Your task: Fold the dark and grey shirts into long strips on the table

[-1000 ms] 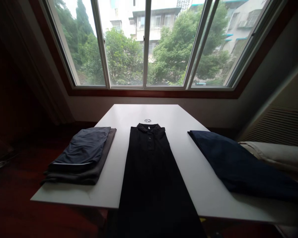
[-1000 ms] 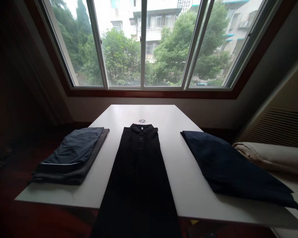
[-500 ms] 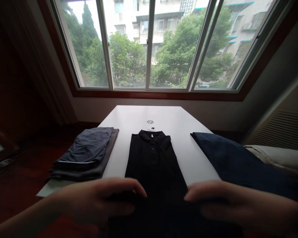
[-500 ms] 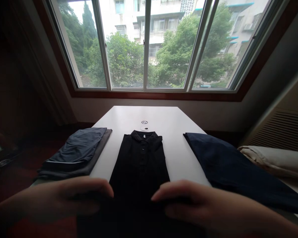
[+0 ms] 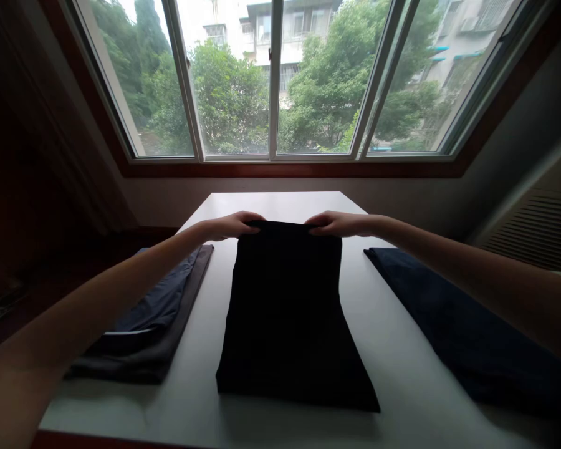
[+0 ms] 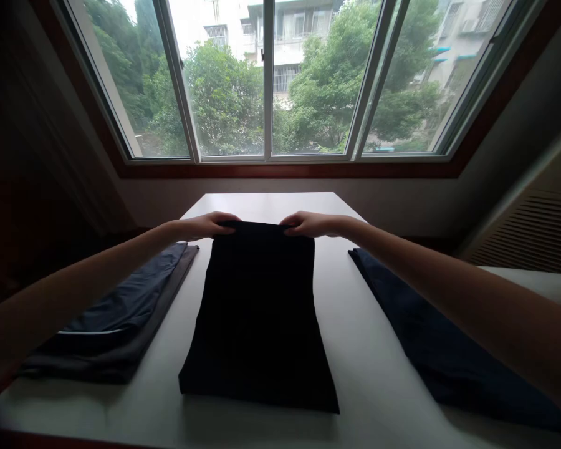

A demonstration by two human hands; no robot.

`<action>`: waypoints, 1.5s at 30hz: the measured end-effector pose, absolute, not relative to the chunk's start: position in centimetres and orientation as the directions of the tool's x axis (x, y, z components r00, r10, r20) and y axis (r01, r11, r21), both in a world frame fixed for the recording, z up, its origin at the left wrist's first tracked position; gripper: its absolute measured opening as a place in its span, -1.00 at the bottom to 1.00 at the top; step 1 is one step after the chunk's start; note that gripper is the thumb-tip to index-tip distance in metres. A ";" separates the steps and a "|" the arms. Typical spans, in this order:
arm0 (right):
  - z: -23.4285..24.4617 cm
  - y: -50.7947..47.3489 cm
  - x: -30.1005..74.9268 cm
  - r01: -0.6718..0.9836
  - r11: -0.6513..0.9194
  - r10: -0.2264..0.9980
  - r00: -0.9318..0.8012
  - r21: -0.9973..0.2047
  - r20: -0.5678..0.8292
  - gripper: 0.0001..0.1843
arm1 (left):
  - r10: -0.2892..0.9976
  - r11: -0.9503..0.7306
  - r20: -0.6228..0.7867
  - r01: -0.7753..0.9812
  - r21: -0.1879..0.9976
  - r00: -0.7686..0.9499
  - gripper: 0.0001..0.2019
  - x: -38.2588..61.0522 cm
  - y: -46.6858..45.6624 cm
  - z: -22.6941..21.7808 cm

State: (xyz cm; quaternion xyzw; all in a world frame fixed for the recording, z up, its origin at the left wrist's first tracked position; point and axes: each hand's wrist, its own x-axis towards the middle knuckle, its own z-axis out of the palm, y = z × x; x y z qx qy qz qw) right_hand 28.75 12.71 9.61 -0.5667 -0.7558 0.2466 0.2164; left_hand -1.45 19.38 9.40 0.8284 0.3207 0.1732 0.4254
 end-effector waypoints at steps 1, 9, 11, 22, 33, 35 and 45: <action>9.2 14.2 28.8 0.800 0.228 0.958 -0.286 -0.556 -0.019 -0.69 | 0.694 -0.447 0.007 0.424 0.788 0.720 -0.61 -0.8 20.8 8.7; 1.3 20.6 28.6 0.960 0.126 0.969 -0.174 -0.249 -0.178 -0.62 | 0.798 -0.450 -0.033 0.631 0.632 0.602 -0.75 2.6 27.0 -0.9; -0.9 21.1 28.7 0.977 0.127 0.977 -0.152 -0.171 -0.149 -0.67 | 0.821 -0.460 0.021 0.639 0.616 0.571 -0.75 2.9 27.5 -3.0; -5.6 22.5 28.2 0.992 0.053 0.997 -0.045 -0.115 0.068 -0.69 | 0.924 -0.379 0.202 0.721 0.581 0.324 -0.73 6.1 27.6 -6.5; -7.5 26.9 28.6 0.964 -0.138 0.969 0.179 -0.227 0.173 -0.61 | 0.959 -0.276 0.233 0.698 0.661 0.158 -0.76 7.8 31.4 -8.4; -7.5 27.6 28.9 0.958 -0.146 0.966 0.191 -0.247 0.172 -0.62 | 0.966 -0.255 0.224 0.652 0.714 0.133 -0.80 7.8 32.2 -8.5; -9.0 29.0 30.8 0.778 -0.049 0.951 0.228 -0.627 0.209 -0.70 | 0.996 -0.082 0.081 -0.020 0.996 -0.022 -0.97 6.3 34.4 -8.8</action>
